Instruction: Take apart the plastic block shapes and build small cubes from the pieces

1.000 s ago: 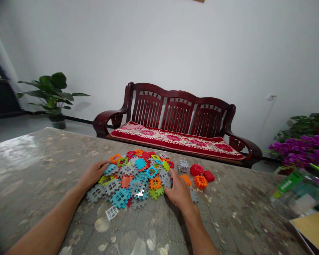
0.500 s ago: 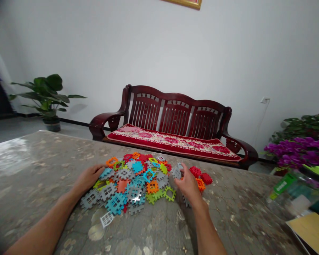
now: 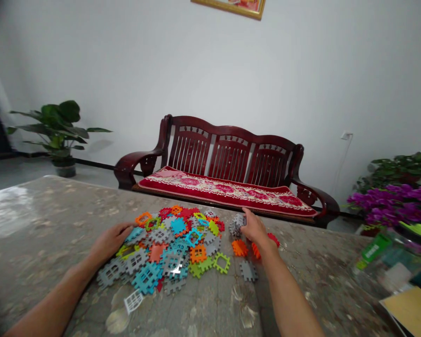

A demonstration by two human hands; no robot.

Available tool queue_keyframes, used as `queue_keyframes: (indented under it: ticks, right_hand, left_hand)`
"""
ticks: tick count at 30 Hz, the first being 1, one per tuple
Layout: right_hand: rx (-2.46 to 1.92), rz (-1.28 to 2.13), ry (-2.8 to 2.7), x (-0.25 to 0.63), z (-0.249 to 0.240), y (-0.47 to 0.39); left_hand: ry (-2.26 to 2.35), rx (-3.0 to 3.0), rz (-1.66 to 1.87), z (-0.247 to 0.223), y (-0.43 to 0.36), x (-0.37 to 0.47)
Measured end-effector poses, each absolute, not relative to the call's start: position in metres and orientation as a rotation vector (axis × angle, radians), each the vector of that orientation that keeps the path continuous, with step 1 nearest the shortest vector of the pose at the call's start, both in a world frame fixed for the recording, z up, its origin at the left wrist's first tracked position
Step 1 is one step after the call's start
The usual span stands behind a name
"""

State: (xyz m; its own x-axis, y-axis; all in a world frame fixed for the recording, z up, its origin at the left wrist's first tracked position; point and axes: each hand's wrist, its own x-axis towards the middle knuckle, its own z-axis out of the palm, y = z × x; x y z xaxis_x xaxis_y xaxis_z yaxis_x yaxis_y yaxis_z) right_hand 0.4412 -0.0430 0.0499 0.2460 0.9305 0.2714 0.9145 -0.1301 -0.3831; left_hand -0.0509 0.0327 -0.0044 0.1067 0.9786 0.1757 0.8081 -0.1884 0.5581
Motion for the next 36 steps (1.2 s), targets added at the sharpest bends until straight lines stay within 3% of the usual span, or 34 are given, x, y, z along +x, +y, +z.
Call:
queue_keyframes:
  ticks: [24, 30, 36]
  right_hand:
    - [-2.176, 0.135, -1.812, 0.435, 0.058, -0.037]
    - [-1.904, -0.018, -1.718, 0.417, 0.06, -0.05]
    - [-1.573, 0.157, -1.476, 0.353, 0.043, -0.077]
  left_hand:
    - [1.75, 2.052, 0.699, -0.003, 0.034, -0.051]
    - [1.757, 2.05, 0.704, -0.004, 0.032, -0.05]
    - [1.757, 2.051, 0.756, -0.005, 0.031, -0.05]
